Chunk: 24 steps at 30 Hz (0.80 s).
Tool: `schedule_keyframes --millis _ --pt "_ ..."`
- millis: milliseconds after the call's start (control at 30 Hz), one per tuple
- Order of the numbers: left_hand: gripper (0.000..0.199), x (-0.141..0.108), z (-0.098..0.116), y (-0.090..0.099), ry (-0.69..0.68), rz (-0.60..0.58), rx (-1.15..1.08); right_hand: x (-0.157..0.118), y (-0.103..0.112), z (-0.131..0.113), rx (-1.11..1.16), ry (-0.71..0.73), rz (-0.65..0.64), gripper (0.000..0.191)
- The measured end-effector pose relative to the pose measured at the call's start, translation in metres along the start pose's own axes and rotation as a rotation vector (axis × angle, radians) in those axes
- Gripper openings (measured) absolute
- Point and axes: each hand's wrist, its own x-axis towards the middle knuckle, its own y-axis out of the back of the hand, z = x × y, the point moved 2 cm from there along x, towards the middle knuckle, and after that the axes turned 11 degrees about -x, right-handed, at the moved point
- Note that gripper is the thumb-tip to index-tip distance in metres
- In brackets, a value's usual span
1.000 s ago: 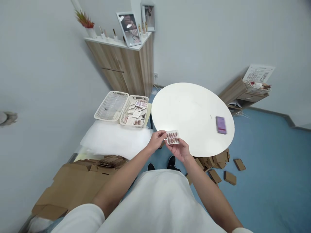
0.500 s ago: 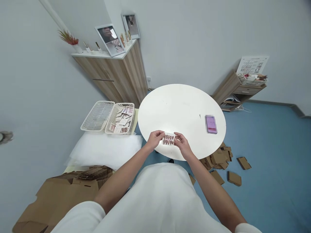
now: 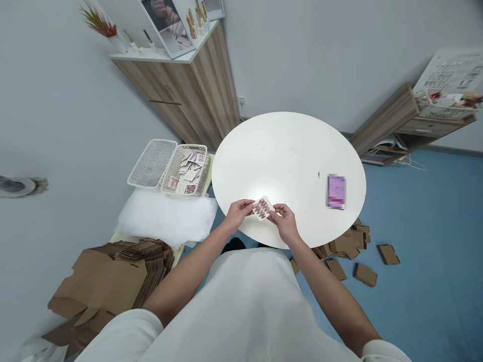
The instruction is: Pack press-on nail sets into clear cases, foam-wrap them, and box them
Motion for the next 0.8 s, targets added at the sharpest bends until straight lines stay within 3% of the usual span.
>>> schedule_keyframes --millis 200,433,667,800 --pt "0.026 0.007 -0.003 0.002 0.08 0.038 -0.092 0.012 -0.002 0.0 -0.023 -0.024 0.032 0.031" --pt "0.028 0.015 -0.003 0.021 0.103 0.093 -0.142 0.024 -0.023 -0.004 -0.225 0.004 -0.056 0.059" --pt "0.048 0.03 0.007 0.058 -0.059 0.069 0.083 0.05 -0.054 0.003 -0.348 0.025 -0.045 0.06" --pt "0.048 0.044 0.01 0.085 -0.121 0.042 0.262 0.071 -0.08 0.013 -0.442 0.015 -0.023 0.059"
